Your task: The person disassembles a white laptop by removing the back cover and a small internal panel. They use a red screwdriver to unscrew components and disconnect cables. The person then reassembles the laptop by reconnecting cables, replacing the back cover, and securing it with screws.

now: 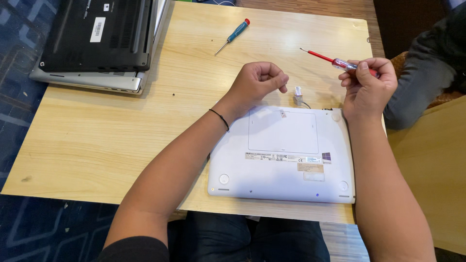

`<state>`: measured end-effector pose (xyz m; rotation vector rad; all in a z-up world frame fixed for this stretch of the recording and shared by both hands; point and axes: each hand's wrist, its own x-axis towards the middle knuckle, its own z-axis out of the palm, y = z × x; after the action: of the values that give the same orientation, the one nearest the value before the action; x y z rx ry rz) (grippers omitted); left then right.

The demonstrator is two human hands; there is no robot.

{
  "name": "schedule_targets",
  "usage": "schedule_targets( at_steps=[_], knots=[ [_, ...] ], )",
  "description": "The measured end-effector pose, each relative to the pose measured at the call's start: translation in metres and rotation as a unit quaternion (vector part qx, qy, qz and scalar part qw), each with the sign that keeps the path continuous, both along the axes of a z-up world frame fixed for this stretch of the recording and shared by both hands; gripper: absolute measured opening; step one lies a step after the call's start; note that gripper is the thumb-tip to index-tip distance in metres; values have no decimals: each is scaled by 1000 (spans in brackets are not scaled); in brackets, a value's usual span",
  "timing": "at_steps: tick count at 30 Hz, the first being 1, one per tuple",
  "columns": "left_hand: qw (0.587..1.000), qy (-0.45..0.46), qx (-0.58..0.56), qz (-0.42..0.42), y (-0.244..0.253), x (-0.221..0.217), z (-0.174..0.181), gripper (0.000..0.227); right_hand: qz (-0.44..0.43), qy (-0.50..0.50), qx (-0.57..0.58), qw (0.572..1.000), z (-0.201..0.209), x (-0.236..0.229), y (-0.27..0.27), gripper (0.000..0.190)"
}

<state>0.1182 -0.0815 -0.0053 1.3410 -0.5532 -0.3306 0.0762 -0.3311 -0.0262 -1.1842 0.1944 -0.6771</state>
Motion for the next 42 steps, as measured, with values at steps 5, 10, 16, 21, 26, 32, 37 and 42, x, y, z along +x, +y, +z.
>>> schedule_targets(
  at_steps=[5, 10, 16, 21, 26, 32, 37, 42],
  knots=[
    [995, -36, 10, -93, 1, -8, 2, 11, -11, 7, 20, 1000, -15, 8, -16, 13],
    [964, -119, 184, -149, 2, -10, 6, 11, -20, 19, 21, 999, -17, 10, -20, 13],
    [851, -345, 371, -139, 11, -7, -2, 12, -30, 30, 30, 999, -24, 16, -29, 15],
    [839, -362, 385, -128, 18, -7, -1, 11, -21, 38, 17, 999, -17, 13, -22, 13],
    [841, -380, 367, -119, 28, -9, 11, 12, -15, 23, 15, 1000, -22, 15, -25, 14],
    [841, -352, 390, -130, 30, -14, 17, 6, -17, 22, 5, 1000, -21, 14, -22, 13],
    [833, -372, 388, -129, 25, -16, 12, 8, -15, 21, 0, 1000, -20, 14, -22, 14],
    [846, -364, 371, -121, 22, -17, 11, 9, -18, 22, 3, 1000, -22, 16, -23, 13]
  ],
)
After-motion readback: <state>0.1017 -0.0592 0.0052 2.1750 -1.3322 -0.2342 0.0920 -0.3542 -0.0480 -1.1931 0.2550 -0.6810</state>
